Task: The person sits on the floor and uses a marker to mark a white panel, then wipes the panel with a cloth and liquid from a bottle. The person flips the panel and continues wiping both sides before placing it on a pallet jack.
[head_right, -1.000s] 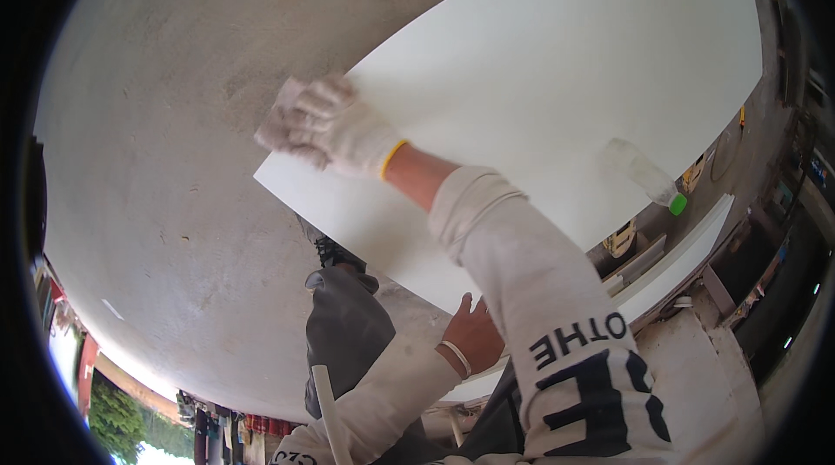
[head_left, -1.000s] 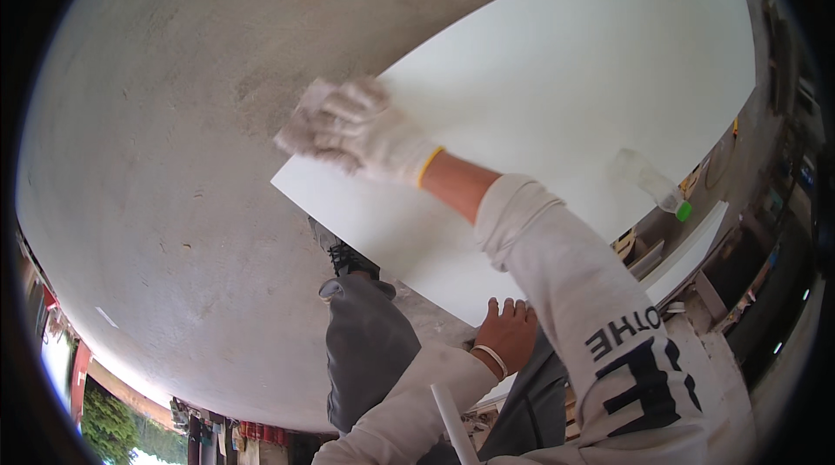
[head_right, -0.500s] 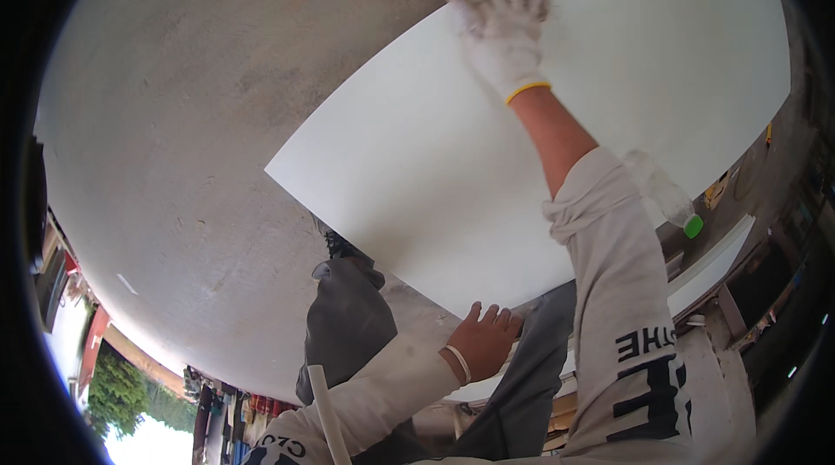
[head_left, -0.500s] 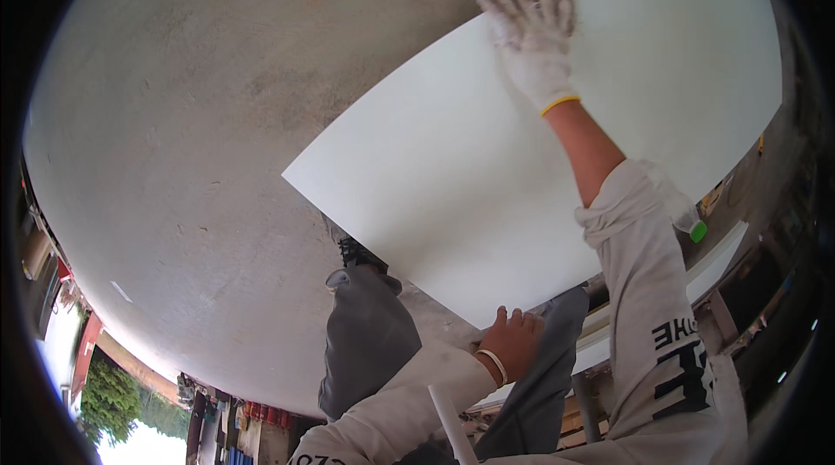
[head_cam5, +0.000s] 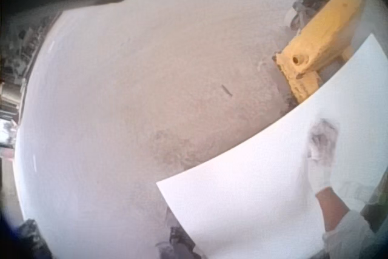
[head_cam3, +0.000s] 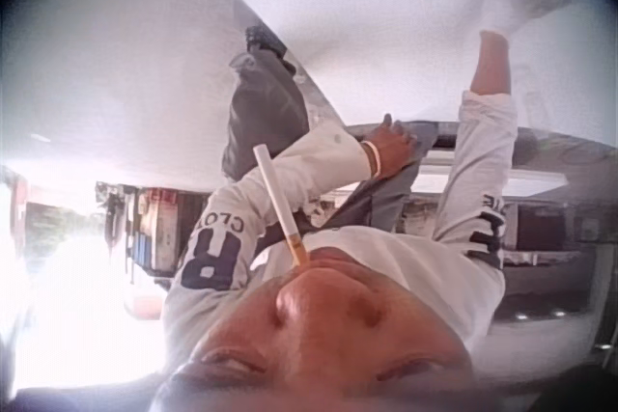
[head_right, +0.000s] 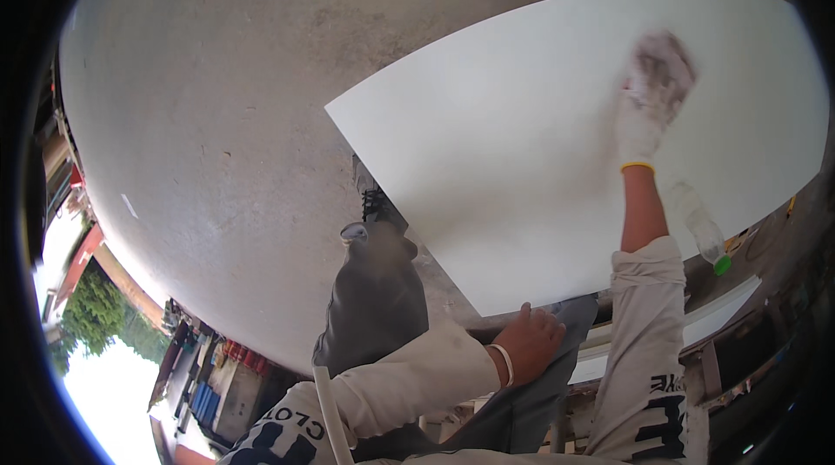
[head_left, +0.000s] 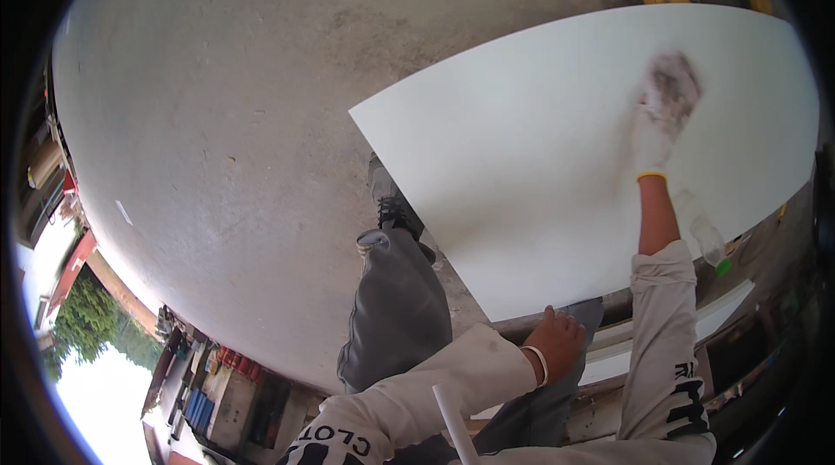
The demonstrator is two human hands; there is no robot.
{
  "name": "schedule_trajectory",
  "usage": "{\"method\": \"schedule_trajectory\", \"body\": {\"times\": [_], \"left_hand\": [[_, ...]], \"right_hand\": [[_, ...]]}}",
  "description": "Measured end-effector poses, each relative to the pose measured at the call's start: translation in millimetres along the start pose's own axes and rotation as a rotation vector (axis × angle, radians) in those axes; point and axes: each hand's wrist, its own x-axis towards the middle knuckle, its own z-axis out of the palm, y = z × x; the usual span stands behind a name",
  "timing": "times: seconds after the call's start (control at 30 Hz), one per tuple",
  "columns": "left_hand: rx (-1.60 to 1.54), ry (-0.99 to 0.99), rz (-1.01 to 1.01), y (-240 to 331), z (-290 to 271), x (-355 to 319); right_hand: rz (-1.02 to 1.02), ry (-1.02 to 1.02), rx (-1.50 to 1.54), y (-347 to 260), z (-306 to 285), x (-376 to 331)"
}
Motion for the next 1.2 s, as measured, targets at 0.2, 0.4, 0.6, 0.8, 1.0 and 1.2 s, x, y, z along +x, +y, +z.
{"method": "schedule_trajectory", "body": {"times": [0.2,0.4,0.6,0.8,1.0,1.2], "left_hand": [[-0.083,-0.138,-0.034,0.6,-9.1,-10.0],[-0.178,0.079,-0.091,-11.5,42.4,3.3],[-0.023,-0.266,-0.125,-15.4,-3.6,4.2],[0.098,-0.402,-0.091,10.7,47.9,50.5],[-0.14,-0.061,-0.32,-19.3,117.8,63.8],[-0.397,0.314,-0.985,-25.0,230.6,41.2]], "right_hand": [[-0.035,0.052,-0.122,-120.0,14.1,24.2],[-0.899,-0.239,0.457,-338.3,-20.4,-56.3],[-1.198,-0.596,0.514,-254.9,-38.0,-170.1],[-1.398,-0.505,0.328,-16.5,14.2,-356.4],[-0.985,-0.837,0.299,136.2,-54.7,-314.8],[-0.629,-0.721,0.053,304.8,-69.4,-305.1]]}}
